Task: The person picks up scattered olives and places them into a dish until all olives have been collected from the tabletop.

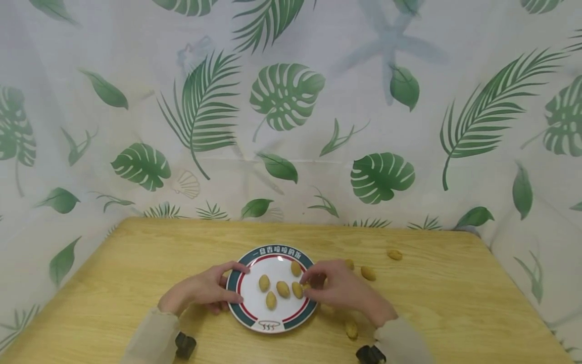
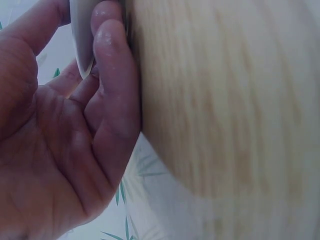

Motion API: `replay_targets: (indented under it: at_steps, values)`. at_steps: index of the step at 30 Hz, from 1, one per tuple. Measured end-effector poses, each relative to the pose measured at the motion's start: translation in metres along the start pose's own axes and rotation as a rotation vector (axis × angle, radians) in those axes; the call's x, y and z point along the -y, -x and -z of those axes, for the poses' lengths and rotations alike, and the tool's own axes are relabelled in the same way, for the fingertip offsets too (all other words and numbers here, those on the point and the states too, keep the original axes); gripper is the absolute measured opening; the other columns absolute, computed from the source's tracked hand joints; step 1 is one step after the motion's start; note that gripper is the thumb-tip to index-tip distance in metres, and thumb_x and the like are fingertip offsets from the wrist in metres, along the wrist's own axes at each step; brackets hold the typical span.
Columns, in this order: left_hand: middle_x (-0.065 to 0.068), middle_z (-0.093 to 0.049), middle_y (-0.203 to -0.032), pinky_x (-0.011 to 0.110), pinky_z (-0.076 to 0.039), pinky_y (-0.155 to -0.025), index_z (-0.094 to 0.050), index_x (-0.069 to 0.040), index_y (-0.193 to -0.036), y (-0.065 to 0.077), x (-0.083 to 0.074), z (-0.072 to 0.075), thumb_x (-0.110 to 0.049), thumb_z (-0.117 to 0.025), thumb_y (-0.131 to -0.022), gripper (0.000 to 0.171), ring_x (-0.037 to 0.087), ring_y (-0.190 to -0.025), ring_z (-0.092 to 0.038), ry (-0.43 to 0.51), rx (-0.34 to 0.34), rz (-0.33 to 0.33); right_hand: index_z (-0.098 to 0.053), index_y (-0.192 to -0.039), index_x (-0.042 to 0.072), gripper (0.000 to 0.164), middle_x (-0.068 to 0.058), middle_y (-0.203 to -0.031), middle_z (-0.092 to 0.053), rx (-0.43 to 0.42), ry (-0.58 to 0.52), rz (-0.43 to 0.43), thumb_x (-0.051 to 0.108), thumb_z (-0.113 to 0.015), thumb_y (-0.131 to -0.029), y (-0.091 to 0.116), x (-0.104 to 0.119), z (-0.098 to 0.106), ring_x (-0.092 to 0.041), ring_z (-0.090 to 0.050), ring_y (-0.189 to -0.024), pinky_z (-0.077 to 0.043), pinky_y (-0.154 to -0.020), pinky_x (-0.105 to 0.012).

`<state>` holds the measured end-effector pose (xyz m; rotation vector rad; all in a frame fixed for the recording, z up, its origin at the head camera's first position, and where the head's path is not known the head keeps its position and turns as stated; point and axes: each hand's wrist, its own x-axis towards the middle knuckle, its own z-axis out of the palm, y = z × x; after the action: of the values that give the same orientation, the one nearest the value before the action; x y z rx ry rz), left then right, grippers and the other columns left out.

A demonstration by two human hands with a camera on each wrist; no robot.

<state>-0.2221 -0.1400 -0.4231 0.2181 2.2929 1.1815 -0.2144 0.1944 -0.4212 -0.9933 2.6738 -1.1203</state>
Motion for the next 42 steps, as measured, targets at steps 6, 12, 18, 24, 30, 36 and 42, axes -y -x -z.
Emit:
replay_targets:
  at_steps: [6,12,18,24,30,36,42]
  values:
    - [0.003,-0.068,-0.086,0.027,-0.052,-0.056,-0.053,-0.026,-0.137,0.000,0.000,0.000,-0.019,-0.080,-0.089,0.056,0.015,-0.065,-0.062,0.009,-0.001,-0.001,-0.076,-0.103,0.016,0.014,0.009,-0.093,-0.072,0.011,0.005,-0.001,0.018,-0.079,-0.089,-0.003,0.005,-0.002,-0.001,-0.060,-0.081,-0.053,-0.071,-0.021]
    - [0.003,-0.068,-0.086,0.027,-0.052,-0.056,-0.053,-0.027,-0.137,-0.001,0.001,0.001,-0.020,-0.080,-0.089,0.056,0.015,-0.066,-0.062,0.001,-0.001,0.001,-0.075,-0.103,0.018,0.014,0.010,-0.091,-0.070,0.040,-0.014,-0.044,0.023,-0.079,-0.090,-0.005,0.011,-0.004,-0.003,-0.058,-0.079,-0.051,-0.068,-0.021]
    - [0.003,-0.068,-0.086,0.028,-0.052,-0.056,-0.053,-0.028,-0.137,-0.002,0.001,0.000,-0.021,-0.081,-0.089,0.056,0.016,-0.066,-0.062,-0.002,-0.004,0.009,-0.076,-0.103,0.016,0.015,0.009,-0.089,-0.069,0.049,-0.025,-0.027,0.017,-0.078,-0.089,-0.009,0.013,-0.006,-0.007,-0.057,-0.077,-0.049,-0.067,-0.020]
    - [0.003,-0.068,-0.087,0.028,-0.052,-0.056,-0.053,-0.028,-0.137,-0.002,0.001,0.000,-0.020,-0.080,-0.089,0.056,0.016,-0.066,-0.062,0.001,0.001,0.012,-0.076,-0.103,0.018,0.013,0.010,-0.089,-0.069,0.068,-0.018,-0.041,0.019,-0.078,-0.090,-0.012,0.013,-0.008,-0.010,-0.059,-0.081,-0.051,-0.071,-0.022]
    - [0.004,-0.068,-0.087,0.028,-0.053,-0.057,-0.053,-0.028,-0.137,-0.001,0.000,0.001,-0.020,-0.080,-0.089,0.056,0.016,-0.066,-0.063,0.009,0.005,0.018,-0.076,-0.101,0.018,0.012,0.011,-0.090,-0.069,0.085,0.006,-0.045,0.021,-0.078,-0.090,-0.014,0.014,-0.010,-0.008,-0.059,-0.081,-0.051,-0.072,-0.023]
    - [0.004,-0.068,-0.087,0.028,-0.053,-0.057,-0.053,-0.028,-0.138,-0.002,0.001,0.000,-0.021,-0.080,-0.089,0.056,0.016,-0.066,-0.062,0.003,0.006,0.021,-0.076,-0.101,0.017,0.012,0.011,-0.089,-0.069,0.097,0.009,-0.039,0.021,-0.078,-0.089,-0.014,0.016,-0.009,-0.005,-0.058,-0.080,-0.051,-0.071,-0.022]
    - [0.004,-0.068,-0.087,0.028,-0.053,-0.058,-0.053,-0.027,-0.138,-0.002,0.001,0.000,-0.021,-0.080,-0.090,0.056,0.016,-0.067,-0.062,0.011,0.010,0.018,-0.076,-0.101,0.017,0.013,0.011,-0.087,-0.068,0.110,0.003,-0.042,0.023,-0.078,-0.090,-0.013,0.018,-0.009,-0.005,-0.058,-0.079,-0.050,-0.071,-0.021]
